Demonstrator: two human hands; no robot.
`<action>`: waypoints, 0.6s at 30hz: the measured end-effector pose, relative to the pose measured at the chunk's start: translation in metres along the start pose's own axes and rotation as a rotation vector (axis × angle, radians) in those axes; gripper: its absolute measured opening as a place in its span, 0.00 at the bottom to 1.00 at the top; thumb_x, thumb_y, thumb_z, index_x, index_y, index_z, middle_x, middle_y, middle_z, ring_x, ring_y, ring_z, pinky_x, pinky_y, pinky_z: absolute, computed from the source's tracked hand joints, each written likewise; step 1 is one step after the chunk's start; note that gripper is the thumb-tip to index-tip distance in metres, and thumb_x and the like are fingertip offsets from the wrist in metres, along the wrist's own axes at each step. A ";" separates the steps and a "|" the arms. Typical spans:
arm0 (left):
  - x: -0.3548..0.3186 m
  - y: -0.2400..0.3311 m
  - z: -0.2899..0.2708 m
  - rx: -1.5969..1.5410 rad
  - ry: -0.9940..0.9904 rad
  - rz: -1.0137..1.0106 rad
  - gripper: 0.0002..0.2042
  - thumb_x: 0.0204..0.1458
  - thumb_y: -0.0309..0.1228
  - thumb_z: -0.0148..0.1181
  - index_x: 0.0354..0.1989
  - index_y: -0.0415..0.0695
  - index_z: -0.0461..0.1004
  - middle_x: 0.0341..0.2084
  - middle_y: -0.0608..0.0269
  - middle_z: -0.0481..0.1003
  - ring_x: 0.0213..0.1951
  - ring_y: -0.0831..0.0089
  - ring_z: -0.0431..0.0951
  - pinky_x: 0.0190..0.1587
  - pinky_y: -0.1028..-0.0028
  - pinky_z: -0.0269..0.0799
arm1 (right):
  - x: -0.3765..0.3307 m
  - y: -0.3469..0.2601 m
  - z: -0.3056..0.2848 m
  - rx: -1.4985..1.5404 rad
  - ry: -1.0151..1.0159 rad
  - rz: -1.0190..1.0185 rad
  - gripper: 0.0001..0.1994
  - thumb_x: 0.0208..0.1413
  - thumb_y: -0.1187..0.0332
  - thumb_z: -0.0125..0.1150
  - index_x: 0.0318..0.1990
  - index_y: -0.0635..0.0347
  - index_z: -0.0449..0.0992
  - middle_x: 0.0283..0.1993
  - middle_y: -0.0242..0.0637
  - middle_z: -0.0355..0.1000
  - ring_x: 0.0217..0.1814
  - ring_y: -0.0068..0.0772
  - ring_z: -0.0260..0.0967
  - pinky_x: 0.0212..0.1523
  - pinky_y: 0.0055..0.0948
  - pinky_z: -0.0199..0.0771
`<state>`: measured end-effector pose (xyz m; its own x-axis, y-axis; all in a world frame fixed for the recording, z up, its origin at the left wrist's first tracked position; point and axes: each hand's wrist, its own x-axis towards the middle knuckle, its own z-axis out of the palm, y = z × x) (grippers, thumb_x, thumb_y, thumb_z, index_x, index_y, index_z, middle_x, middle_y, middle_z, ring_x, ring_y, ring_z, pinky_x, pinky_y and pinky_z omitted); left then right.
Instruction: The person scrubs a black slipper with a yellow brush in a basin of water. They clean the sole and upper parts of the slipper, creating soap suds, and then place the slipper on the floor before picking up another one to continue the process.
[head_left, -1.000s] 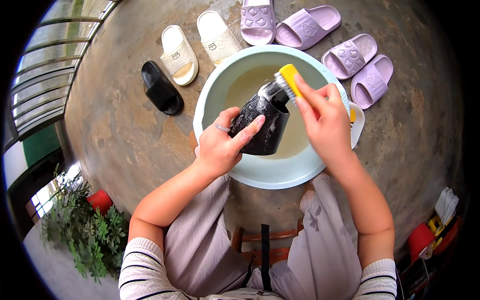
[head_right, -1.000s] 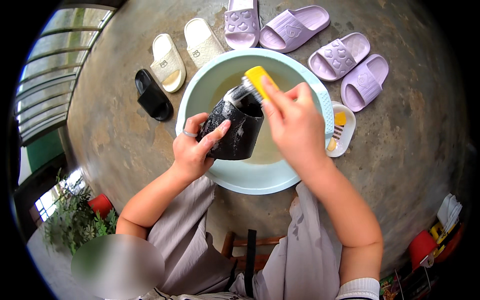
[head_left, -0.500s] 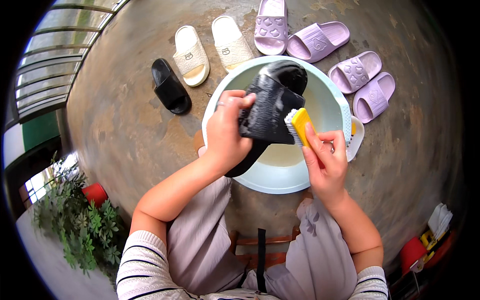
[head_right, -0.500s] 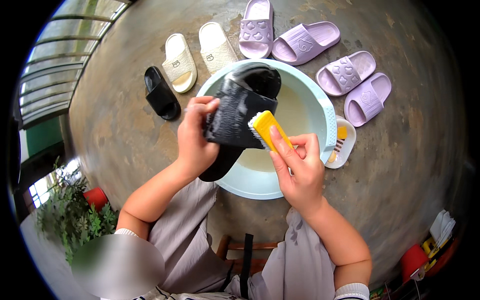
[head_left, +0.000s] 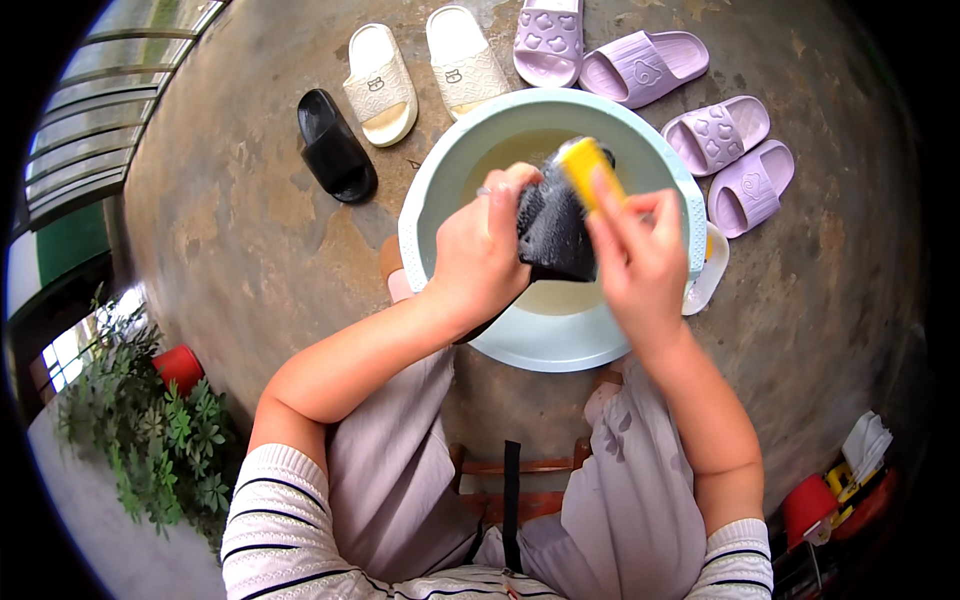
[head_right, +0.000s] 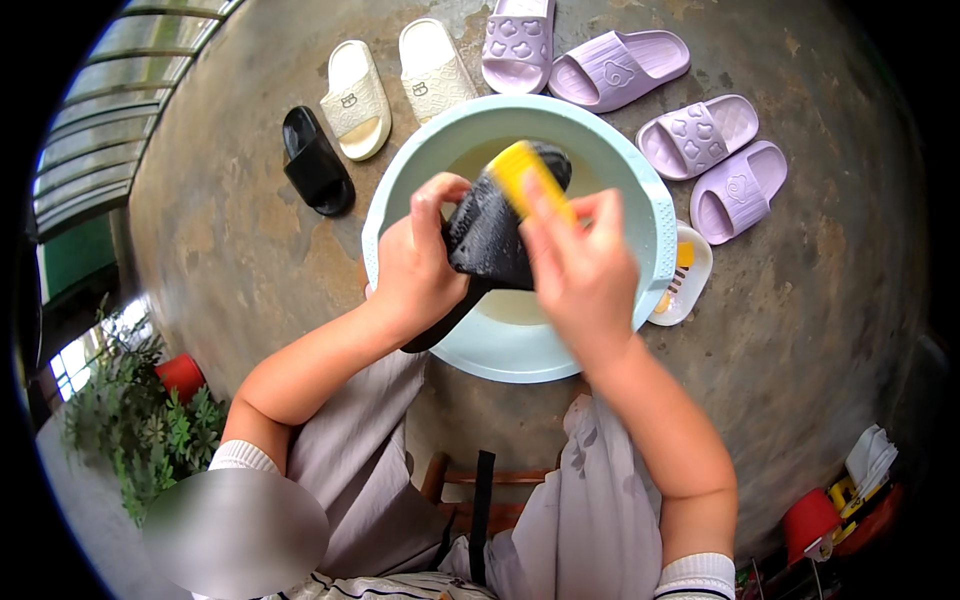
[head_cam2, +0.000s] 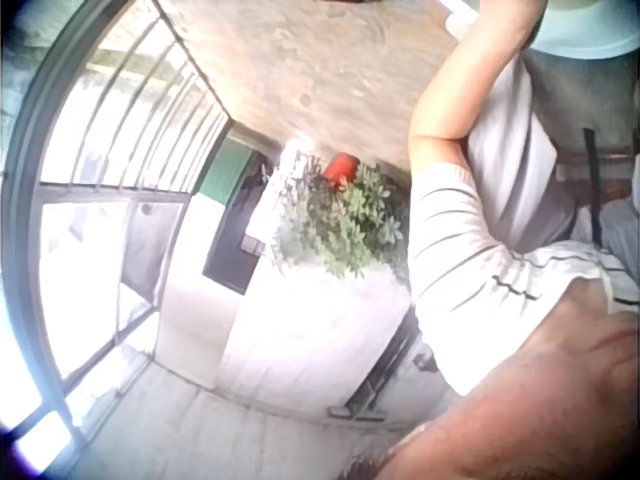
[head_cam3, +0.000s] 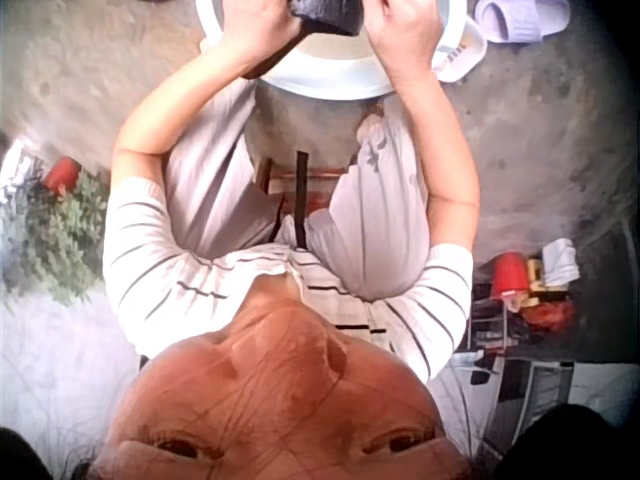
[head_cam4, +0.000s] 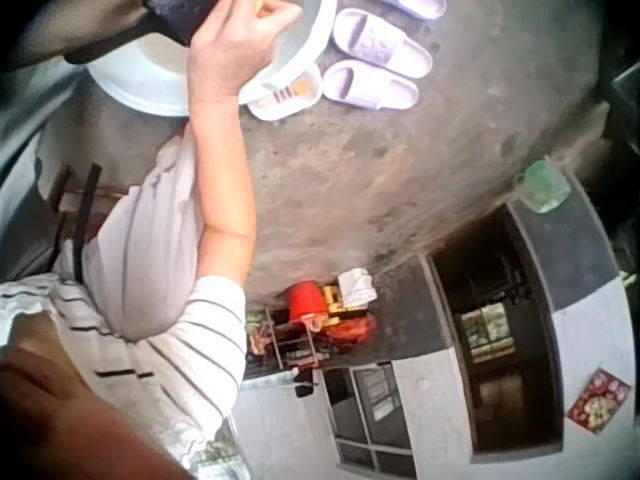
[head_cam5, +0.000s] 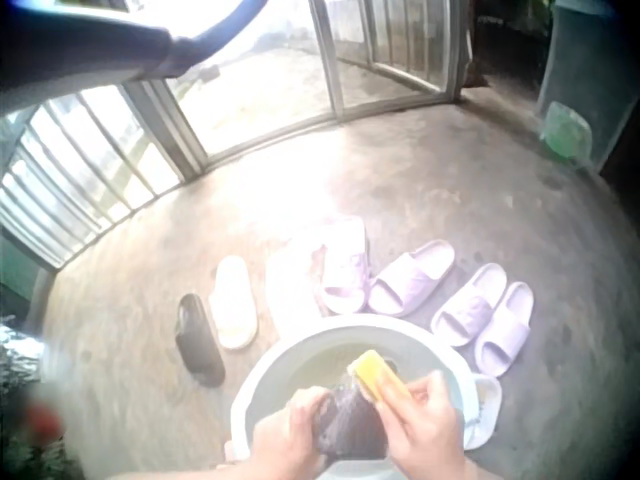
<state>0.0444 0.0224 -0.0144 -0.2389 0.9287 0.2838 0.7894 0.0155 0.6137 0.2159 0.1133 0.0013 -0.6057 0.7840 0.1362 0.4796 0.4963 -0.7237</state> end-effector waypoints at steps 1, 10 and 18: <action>0.004 -0.001 -0.002 0.017 0.012 -0.010 0.31 0.38 0.15 0.63 0.56 0.39 0.62 0.44 0.52 0.74 0.37 0.49 0.79 0.35 0.59 0.75 | -0.013 -0.017 -0.001 0.030 -0.031 -0.054 0.23 0.57 0.71 0.69 0.62 0.41 0.80 0.38 0.38 0.66 0.27 0.36 0.70 0.24 0.34 0.73; 0.018 -0.004 -0.009 -0.030 0.077 -0.168 0.34 0.36 0.15 0.64 0.57 0.42 0.63 0.49 0.50 0.71 0.45 0.48 0.77 0.43 0.58 0.75 | -0.011 -0.022 -0.001 0.099 0.045 -0.046 0.25 0.58 0.75 0.68 0.64 0.43 0.78 0.39 0.38 0.66 0.26 0.30 0.68 0.25 0.30 0.71; 0.013 0.001 -0.008 -0.009 0.054 -0.151 0.37 0.39 0.15 0.64 0.63 0.52 0.70 0.43 0.52 0.69 0.41 0.49 0.75 0.42 0.59 0.73 | -0.010 -0.027 0.002 0.168 0.036 -0.089 0.25 0.58 0.72 0.70 0.64 0.41 0.79 0.39 0.38 0.65 0.24 0.29 0.67 0.25 0.30 0.71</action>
<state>0.0374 0.0316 -0.0047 -0.3850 0.8947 0.2265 0.7371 0.1504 0.6589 0.2075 0.0916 0.0182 -0.6163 0.7542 0.2267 0.3106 0.4973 -0.8101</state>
